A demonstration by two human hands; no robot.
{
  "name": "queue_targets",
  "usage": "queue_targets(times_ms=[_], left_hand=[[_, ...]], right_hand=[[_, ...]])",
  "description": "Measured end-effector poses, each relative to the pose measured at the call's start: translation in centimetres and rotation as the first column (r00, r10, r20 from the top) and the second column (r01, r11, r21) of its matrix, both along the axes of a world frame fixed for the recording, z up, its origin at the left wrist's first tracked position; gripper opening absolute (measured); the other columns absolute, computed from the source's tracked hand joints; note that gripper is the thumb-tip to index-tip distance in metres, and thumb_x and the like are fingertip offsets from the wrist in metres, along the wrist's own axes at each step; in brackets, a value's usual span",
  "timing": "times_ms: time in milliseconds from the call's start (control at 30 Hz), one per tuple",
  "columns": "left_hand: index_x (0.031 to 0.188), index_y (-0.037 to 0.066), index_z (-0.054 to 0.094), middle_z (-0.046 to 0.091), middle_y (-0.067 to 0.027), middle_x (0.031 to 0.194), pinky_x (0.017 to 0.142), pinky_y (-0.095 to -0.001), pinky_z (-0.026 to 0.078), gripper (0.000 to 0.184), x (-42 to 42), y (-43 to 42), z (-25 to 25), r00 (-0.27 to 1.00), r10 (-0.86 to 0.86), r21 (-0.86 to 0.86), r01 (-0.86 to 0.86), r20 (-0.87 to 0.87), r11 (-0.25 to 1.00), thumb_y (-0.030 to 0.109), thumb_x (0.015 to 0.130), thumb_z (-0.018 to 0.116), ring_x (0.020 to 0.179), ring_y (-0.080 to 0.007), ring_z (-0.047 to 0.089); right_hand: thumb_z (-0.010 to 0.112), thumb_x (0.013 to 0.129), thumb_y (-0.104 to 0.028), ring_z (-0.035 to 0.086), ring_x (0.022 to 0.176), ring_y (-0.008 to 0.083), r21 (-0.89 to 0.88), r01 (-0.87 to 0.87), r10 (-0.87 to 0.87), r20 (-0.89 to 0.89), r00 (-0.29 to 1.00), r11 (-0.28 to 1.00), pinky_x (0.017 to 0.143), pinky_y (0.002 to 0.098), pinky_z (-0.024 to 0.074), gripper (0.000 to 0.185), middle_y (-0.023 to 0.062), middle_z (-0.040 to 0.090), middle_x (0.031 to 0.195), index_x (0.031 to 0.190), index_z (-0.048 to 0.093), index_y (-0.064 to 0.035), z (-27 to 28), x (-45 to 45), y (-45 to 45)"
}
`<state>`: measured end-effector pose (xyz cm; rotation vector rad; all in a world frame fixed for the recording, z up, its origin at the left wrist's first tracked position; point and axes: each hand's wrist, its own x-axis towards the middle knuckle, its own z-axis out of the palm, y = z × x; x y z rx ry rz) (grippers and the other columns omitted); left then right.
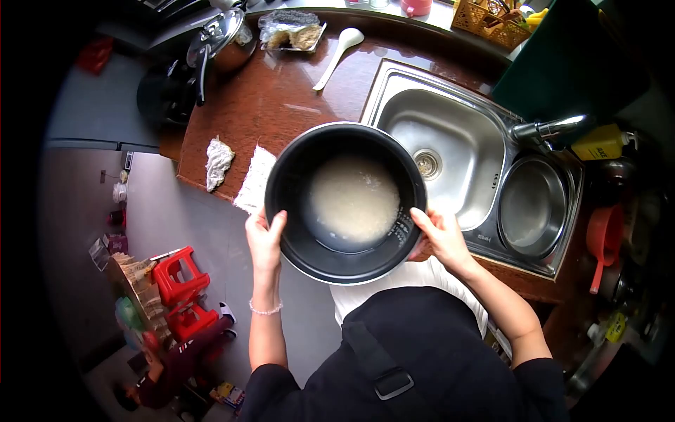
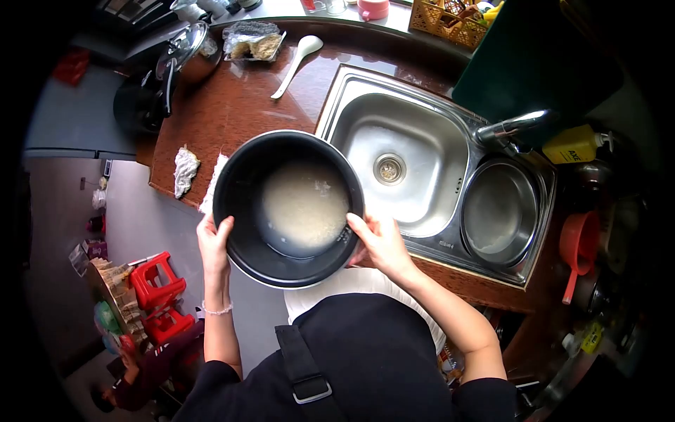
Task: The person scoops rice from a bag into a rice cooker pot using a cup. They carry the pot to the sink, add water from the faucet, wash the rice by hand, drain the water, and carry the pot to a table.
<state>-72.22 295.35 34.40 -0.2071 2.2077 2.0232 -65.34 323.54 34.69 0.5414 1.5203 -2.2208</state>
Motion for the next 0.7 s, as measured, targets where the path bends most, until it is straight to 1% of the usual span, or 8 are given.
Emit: queue_targets(times_ms=[33, 100, 133, 233, 333, 367, 433, 700], left_hand=[[0.107, -0.006, 0.055, 0.061, -0.0059, 0.095, 0.076, -0.0212, 0.043, 0.029, 0.6, -0.1, 0.0, 1.0, -0.028, -0.04, 0.027, -0.007, 0.999, 0.001, 0.079, 0.056, 0.082, -0.0092, 0.055], [0.106, -0.006, 0.055, 0.061, -0.0061, 0.093, 0.073, -0.0212, 0.044, 0.027, 1.0, -0.8, -0.3, 0.999, -0.006, 0.041, 0.004, 0.033, 0.999, 0.001, 0.08, 0.056, 0.079, -0.0091, 0.056], [0.104, -0.005, 0.056, 0.062, -0.0059, 0.09, 0.07, -0.0209, 0.045, 0.025, 0.6, -1.4, -0.1, 0.996, -0.003, 0.096, -0.006, 0.091, 0.995, 0.001, 0.08, 0.056, 0.076, -0.0087, 0.056], [0.103, -0.005, 0.056, 0.062, -0.0054, 0.09, 0.069, -0.0205, 0.045, 0.024, -0.4, -2.5, -0.9, 0.995, 0.03, 0.13, -0.043, 0.1, 0.991, 0.001, 0.08, 0.055, 0.075, -0.008, 0.056], [0.105, -0.006, 0.055, 0.061, -0.0051, 0.092, 0.074, -0.0206, 0.043, 0.027, 0.6, -1.2, -1.4, 0.999, 0.044, 0.009, -0.044, 0.018, 0.999, 0.0, 0.079, 0.056, 0.079, -0.008, 0.055], [0.103, -0.006, 0.056, 0.061, -0.0048, 0.09, 0.072, -0.0203, 0.043, 0.025, 1.0, -0.8, -1.1, 0.999, 0.046, 0.025, -0.046, 0.003, 0.999, 0.001, 0.079, 0.055, 0.077, -0.0076, 0.055], [0.101, -0.006, 0.057, 0.061, -0.0045, 0.087, 0.069, -0.02, 0.044, 0.023, 1.0, -1.9, -1.3, 0.993, 0.043, 0.066, -0.05, 0.107, 0.997, 0.001, 0.079, 0.054, 0.074, -0.0073, 0.055], [0.099, -0.006, 0.057, 0.061, -0.0037, 0.085, 0.067, -0.0195, 0.044, 0.021, 0.4, -4.1, -2.5, 0.991, 0.051, 0.045, -0.057, 0.122, 0.997, -0.001, 0.079, 0.053, 0.07, -0.0061, 0.054]], right_hand=[[0.049, 0.09, -0.026, 0.059, 0.047, 0.0137, 0.014, -0.006, 0.005, 0.056, 0.998, 1.0, 0.041, 0.0213, 0.0503, 0.03, 0.0081, 0.061, 0.07, 0.1, 0.051, 0.0028, 0.4, 0.5, 0.2], [0.049, 0.09, -0.026, 0.058, 0.046, 0.0136, -0.028, -0.015, 0.014, -0.019, 1.0, 0.999, 0.042, 0.0217, 0.0507, 0.029, 0.0087, 0.061, 0.074, 0.101, 0.05, 0.0018, 1.1, 0.6, -0.6], [0.049, 0.09, -0.025, 0.058, 0.046, 0.0134, -0.047, -0.031, 0.033, 0.038, 0.999, 0.998, 0.042, 0.0216, 0.05, 0.03, 0.0091, 0.061, 0.075, 0.101, 0.05, 0.0018, 1.7, 0.3, -0.9], [0.049, 0.09, -0.025, 0.058, 0.046, 0.0129, -0.029, -0.083, 0.083, 0.015, 0.996, 0.996, 0.038, 0.0201, 0.0462, 0.031, 0.0082, 0.06, 0.074, 0.105, 0.05, 0.002, -0.8, -1.1, -1.5], [0.048, 0.09, -0.023, 0.058, 0.046, 0.0121, 0.06, -0.042, 0.044, -0.035, 0.998, 0.997, 0.037, 0.0187, 0.0458, 0.03, 0.008, 0.06, 0.069, 0.104, 0.05, 0.0031, -0.5, -0.8, -0.9], [0.048, 0.09, -0.023, 0.058, 0.045, 0.0119, 0.001, -0.056, 0.056, 0.024, 0.998, 0.998, 0.037, 0.0185, 0.0462, 0.029, 0.0078, 0.061, 0.068, 0.103, 0.05, 0.0027, -0.3, -0.3, -0.7], [0.048, 0.09, -0.024, 0.058, 0.045, 0.0118, -0.042, -0.097, 0.099, 0.041, 0.994, 0.994, 0.038, 0.0184, 0.0464, 0.029, 0.0078, 0.061, 0.068, 0.101, 0.05, 0.0019, -0.3, -0.2, -1.0], [0.05, 0.089, -0.027, 0.059, 0.046, 0.0147, 0.001, -0.131, 0.131, 0.081, 0.988, 0.991, 0.039, 0.022, 0.05, 0.03, 0.0101, 0.062, 0.07, 0.096, 0.05, 0.0025, -0.5, -1.5, -3.0]])
